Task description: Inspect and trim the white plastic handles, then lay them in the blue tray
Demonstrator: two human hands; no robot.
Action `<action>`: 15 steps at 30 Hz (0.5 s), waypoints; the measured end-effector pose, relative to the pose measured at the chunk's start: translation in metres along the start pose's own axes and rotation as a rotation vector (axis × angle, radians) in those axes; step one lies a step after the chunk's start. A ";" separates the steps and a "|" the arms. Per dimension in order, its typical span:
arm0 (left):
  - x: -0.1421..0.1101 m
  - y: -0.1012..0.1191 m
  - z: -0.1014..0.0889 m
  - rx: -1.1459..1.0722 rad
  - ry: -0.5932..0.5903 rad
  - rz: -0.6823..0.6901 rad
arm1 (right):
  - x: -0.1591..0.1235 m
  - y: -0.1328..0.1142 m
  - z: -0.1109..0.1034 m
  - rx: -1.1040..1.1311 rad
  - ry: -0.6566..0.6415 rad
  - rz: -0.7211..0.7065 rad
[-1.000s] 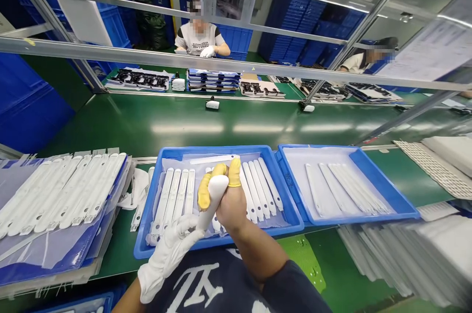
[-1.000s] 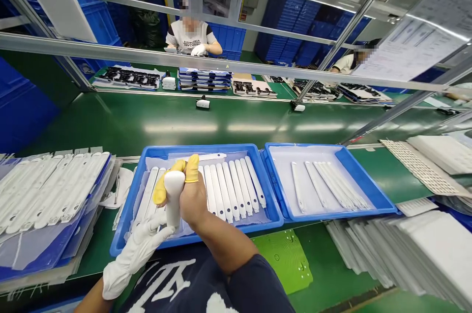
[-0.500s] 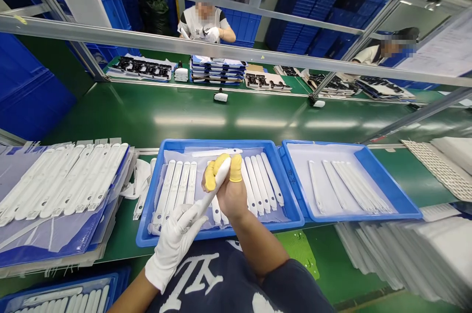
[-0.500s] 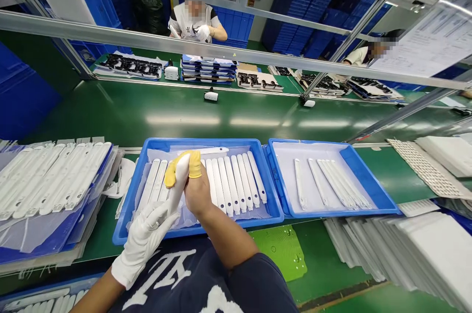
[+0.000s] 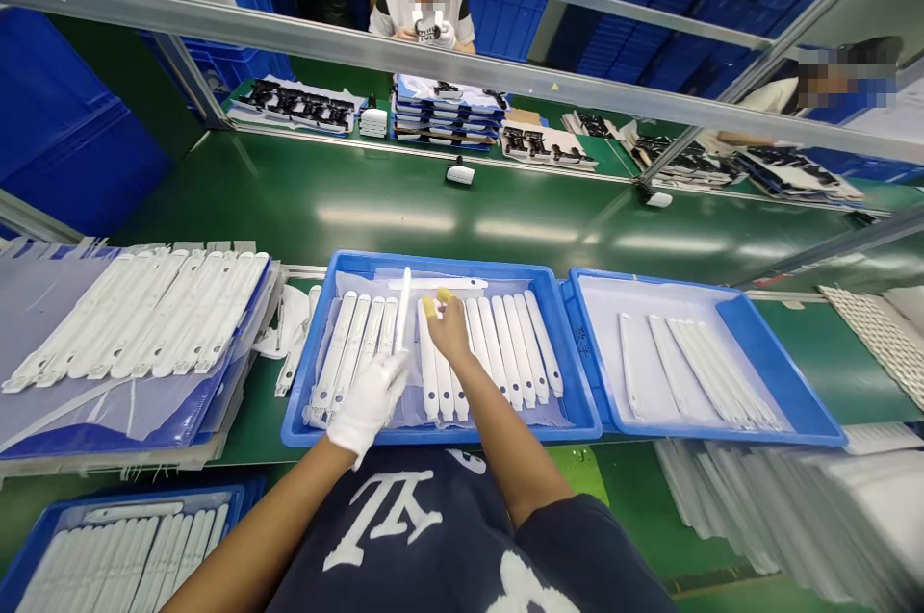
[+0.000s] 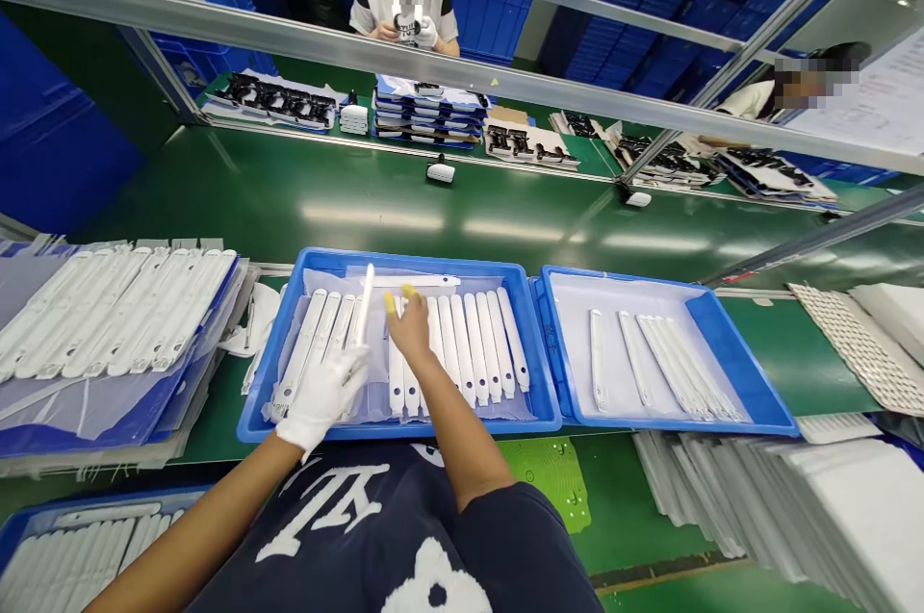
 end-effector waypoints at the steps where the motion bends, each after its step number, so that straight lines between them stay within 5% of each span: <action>1: 0.008 -0.007 0.006 0.016 -0.034 -0.037 | 0.002 0.014 0.008 -0.081 -0.019 0.025; 5: 0.022 -0.031 0.037 0.082 -0.187 -0.191 | -0.008 0.053 0.039 -0.359 -0.093 0.074; 9: 0.020 -0.036 0.061 0.113 -0.302 -0.285 | -0.017 0.060 0.061 -0.517 -0.105 0.094; 15: 0.010 -0.025 0.061 0.079 -0.359 -0.306 | -0.016 0.054 0.069 -0.526 -0.084 0.152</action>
Point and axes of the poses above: each hand's wrist, its own x-axis towards the middle knuckle, its own z-axis out of the palm, y = z × x, the point moved 9 cm from there along x, towards the middle knuckle, and after that the axes turned 3 degrees about z, right-handed, at the moved point
